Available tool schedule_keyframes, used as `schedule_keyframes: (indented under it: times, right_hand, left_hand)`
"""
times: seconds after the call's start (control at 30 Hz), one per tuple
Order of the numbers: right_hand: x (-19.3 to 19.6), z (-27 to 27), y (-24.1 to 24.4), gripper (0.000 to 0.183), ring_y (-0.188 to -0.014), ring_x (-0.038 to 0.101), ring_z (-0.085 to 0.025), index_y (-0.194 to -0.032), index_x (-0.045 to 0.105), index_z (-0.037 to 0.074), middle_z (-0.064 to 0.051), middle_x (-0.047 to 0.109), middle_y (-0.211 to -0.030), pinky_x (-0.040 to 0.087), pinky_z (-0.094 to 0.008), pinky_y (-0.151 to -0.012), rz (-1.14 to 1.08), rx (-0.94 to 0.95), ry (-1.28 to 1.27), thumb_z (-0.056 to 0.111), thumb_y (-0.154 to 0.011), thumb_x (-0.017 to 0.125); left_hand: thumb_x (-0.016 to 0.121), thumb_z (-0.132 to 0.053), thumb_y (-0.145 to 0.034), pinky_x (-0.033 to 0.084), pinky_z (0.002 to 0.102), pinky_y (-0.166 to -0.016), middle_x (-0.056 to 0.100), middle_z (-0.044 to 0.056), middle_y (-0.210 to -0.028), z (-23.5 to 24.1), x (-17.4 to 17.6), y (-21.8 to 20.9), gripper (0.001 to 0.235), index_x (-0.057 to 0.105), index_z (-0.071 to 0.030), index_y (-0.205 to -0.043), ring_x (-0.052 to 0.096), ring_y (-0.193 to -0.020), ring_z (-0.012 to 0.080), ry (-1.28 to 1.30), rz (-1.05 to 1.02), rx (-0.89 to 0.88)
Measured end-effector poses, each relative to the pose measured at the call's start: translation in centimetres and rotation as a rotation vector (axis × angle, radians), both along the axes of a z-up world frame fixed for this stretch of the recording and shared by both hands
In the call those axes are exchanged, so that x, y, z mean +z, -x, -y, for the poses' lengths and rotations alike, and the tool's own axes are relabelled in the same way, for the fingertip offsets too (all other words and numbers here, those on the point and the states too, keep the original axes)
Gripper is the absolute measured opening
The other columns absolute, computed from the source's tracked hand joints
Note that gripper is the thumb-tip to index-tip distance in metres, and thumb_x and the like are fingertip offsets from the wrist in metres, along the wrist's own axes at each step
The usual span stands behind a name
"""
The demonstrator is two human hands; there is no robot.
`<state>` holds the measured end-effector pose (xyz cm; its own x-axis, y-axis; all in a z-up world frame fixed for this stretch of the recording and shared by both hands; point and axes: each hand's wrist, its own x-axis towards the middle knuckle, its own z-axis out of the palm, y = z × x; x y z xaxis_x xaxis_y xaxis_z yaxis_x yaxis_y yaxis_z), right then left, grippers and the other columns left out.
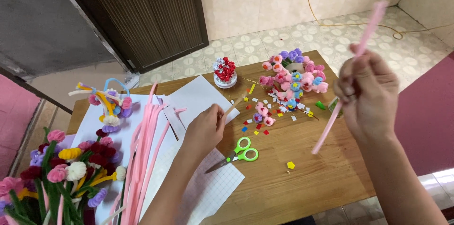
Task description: The person is crafting decorative flowers by folding pink paper strips and gluing them onto a wooden stick.
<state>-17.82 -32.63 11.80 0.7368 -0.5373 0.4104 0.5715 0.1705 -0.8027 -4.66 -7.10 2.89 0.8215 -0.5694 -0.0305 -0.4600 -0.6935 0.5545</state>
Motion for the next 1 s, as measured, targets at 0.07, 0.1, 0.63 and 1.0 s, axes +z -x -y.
schedule_keyframes:
  times: [0.07, 0.1, 0.63, 1.0]
  right_hand:
    - [-0.8, -0.7, -0.6, 0.016, -0.052, 0.038, -0.004, -0.108, 0.063, 0.003, -0.001, 0.060, -0.075, 0.030, -0.015, -0.046, -0.051, 0.051, 0.029, 0.011, -0.094, 0.058]
    - [-1.1, -1.1, -1.1, 0.017, -0.055, 0.040, -0.005, -0.106, 0.064, -0.002, -0.005, 0.060, -0.077, 0.029, -0.014, -0.045, -0.102, 0.100, 0.059, -0.001, -0.091, 0.056]
    - [-8.0, -6.1, -5.5, 0.015, -0.041, 0.053, -0.009, -0.088, 0.078, -0.001, -0.015, 0.073, -0.062, 0.043, -0.020, -0.033, -0.497, 0.394, 0.464, -0.001, -0.074, 0.076]
    - [-3.0, 0.5, -5.6, 0.035, -0.026, 0.039, -0.014, -0.083, 0.074, -0.006, -0.017, 0.052, -0.037, 0.028, -0.021, -0.021, -0.783, 0.422, 0.637, 0.016, -0.095, 0.049]
  left_hand:
    - [0.049, -0.025, -0.097, 0.039, 0.033, -0.056, 0.057, 0.002, -0.077, 0.2, 2.6, 1.3, 0.014, 0.050, -0.012, -0.093, 0.050, -0.061, 0.0177, 0.282, -0.129, -0.008]
    - [0.050, -0.027, -0.097, 0.036, 0.025, -0.055, 0.051, 0.000, -0.072, 0.2, 4.0, 1.8, 0.017, 0.053, -0.011, -0.095, 0.041, -0.057, 0.0090, 0.565, -0.257, -0.019]
    - [0.058, -0.026, -0.095, 0.042, 0.026, -0.051, 0.060, 0.012, -0.072, -0.2, 0.1, 3.0, 0.023, 0.062, -0.003, -0.099, 0.047, -0.052, 0.0104, 0.906, -0.321, -0.020]
    - [0.053, -0.025, -0.098, 0.038, 0.021, -0.040, 0.055, 0.007, -0.065, -1.0, 0.8, 1.3, 0.022, 0.063, -0.007, -0.092, 0.042, -0.040, 0.0084, 1.009, -0.359, 0.221]
